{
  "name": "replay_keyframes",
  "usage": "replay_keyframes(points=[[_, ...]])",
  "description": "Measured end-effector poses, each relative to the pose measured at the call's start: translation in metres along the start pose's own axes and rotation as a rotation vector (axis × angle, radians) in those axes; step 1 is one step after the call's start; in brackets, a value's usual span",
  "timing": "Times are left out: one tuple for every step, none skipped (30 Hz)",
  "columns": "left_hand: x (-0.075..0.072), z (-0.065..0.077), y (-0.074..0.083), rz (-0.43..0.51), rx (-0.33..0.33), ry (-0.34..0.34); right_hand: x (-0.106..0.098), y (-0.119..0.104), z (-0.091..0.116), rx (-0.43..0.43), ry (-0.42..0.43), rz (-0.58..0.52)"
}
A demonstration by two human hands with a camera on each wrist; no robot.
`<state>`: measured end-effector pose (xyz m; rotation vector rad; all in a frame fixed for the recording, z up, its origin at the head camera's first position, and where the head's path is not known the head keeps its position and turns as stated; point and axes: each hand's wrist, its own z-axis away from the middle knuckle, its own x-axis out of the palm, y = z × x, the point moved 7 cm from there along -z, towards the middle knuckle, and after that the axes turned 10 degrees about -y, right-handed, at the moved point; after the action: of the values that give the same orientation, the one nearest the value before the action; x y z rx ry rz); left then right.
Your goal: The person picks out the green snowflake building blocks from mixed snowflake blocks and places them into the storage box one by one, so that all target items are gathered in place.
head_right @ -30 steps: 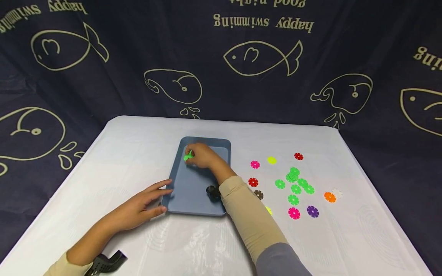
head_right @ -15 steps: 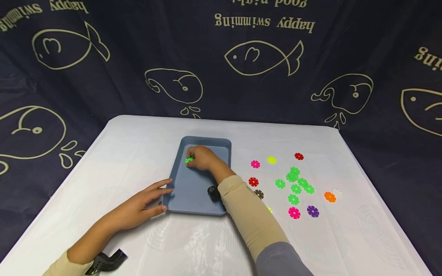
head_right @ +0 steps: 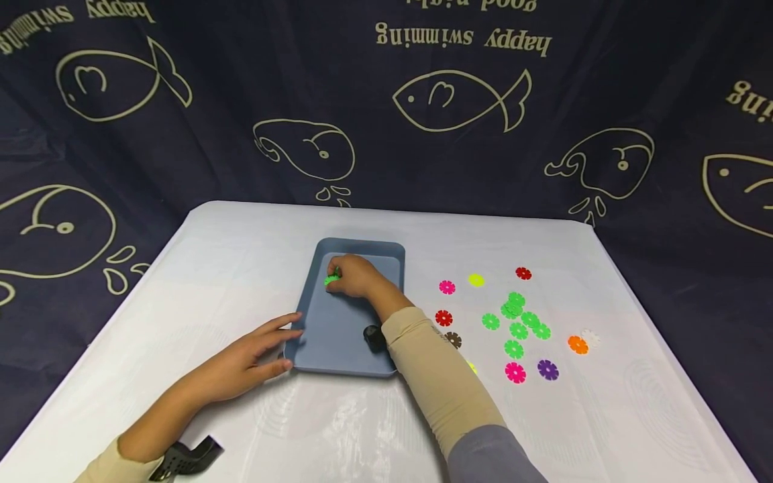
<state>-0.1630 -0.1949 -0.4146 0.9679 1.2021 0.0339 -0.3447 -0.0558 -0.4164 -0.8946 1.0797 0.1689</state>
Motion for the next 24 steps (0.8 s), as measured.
replay_keyframes(points=[[0.0,0.0001,0.0001,-0.001,0.001,0.0,-0.0001,-0.0001,0.0,-0.002,0.001,-0.005],[0.0,0.0002,0.0,-0.001,0.001,0.001,0.0,-0.0001,-0.0001,-0.003,0.001,-0.006],[0.0,0.0002,0.0001,0.0,0.001,0.001,-0.0001,-0.0001,0.0,-0.005,0.001,-0.007],[0.0,0.0002,0.0002,0.0,0.0,0.0,-0.0001,0.0,0.0,-0.006,0.002,-0.01],[0.0,0.0003,0.0002,0.0,-0.001,0.0,-0.0001,0.0001,-0.0001,-0.006,0.002,-0.012],[0.0,0.0003,0.0003,-0.001,-0.002,0.0,-0.0002,0.0002,-0.0001,-0.007,0.002,-0.011],[-0.0001,0.0003,0.0003,-0.001,-0.002,0.0,-0.0001,0.0004,-0.0002,-0.009,0.003,-0.012],[-0.0001,0.0002,0.0004,-0.003,-0.003,0.0,-0.0001,0.0006,-0.0002,-0.009,0.004,-0.012],[-0.0001,0.0002,0.0005,-0.004,-0.003,0.0,0.0,0.0007,-0.0002,-0.009,0.004,-0.012],[-0.0002,0.0001,0.0006,-0.006,-0.003,0.0,0.0,0.0009,-0.0001,-0.008,0.005,-0.011],[-0.0002,0.0001,0.0006,-0.009,-0.004,0.0,0.0,0.0008,0.0,-0.008,0.006,-0.009],[-0.0003,0.0,0.0007,-0.011,-0.004,0.0,0.0,0.0008,0.0001,-0.008,0.006,-0.006],[-0.0003,0.0,0.0007,-0.011,-0.004,0.0,0.0,0.0007,0.0002,-0.009,0.007,-0.002],[-0.0002,-0.0001,0.0007,-0.012,-0.004,0.0,-0.0001,0.0004,0.0004,-0.008,0.006,0.002],[-0.0001,-0.0001,0.0005,-0.011,-0.005,-0.001,0.0,0.0002,0.0005,-0.008,0.006,0.007],[0.0,-0.0001,0.0005,-0.01,-0.005,-0.002,0.0,-0.0001,0.0007,-0.008,0.006,0.012],[0.0002,-0.0001,0.0004,-0.009,-0.005,-0.002,0.0,-0.0004,0.0007,-0.01,0.005,0.016],[0.0003,0.0,0.0003,-0.008,-0.005,-0.003,0.0001,-0.0005,0.0007,-0.011,0.005,0.019],[0.0003,0.0001,0.0002,-0.008,-0.005,-0.003,0.0001,-0.0009,0.0008,-0.013,0.006,0.019],[0.0004,0.0002,0.0001,-0.009,-0.005,-0.002,0.0001,-0.0011,0.0008,-0.014,0.005,0.018],[0.0004,0.0003,0.0001,-0.009,-0.005,-0.002,0.0,-0.0014,0.0008,-0.017,0.005,0.018],[0.0005,0.0003,0.0,-0.009,-0.005,-0.002,0.0,-0.0016,0.0008,-0.018,0.004,0.017],[0.0005,0.0002,0.0,-0.01,-0.006,-0.002,-0.0001,-0.0018,0.0009,-0.02,0.004,0.017],[0.0005,0.0003,-0.0001,-0.011,-0.006,-0.001,-0.0002,-0.002,0.001,-0.02,0.003,0.016]])
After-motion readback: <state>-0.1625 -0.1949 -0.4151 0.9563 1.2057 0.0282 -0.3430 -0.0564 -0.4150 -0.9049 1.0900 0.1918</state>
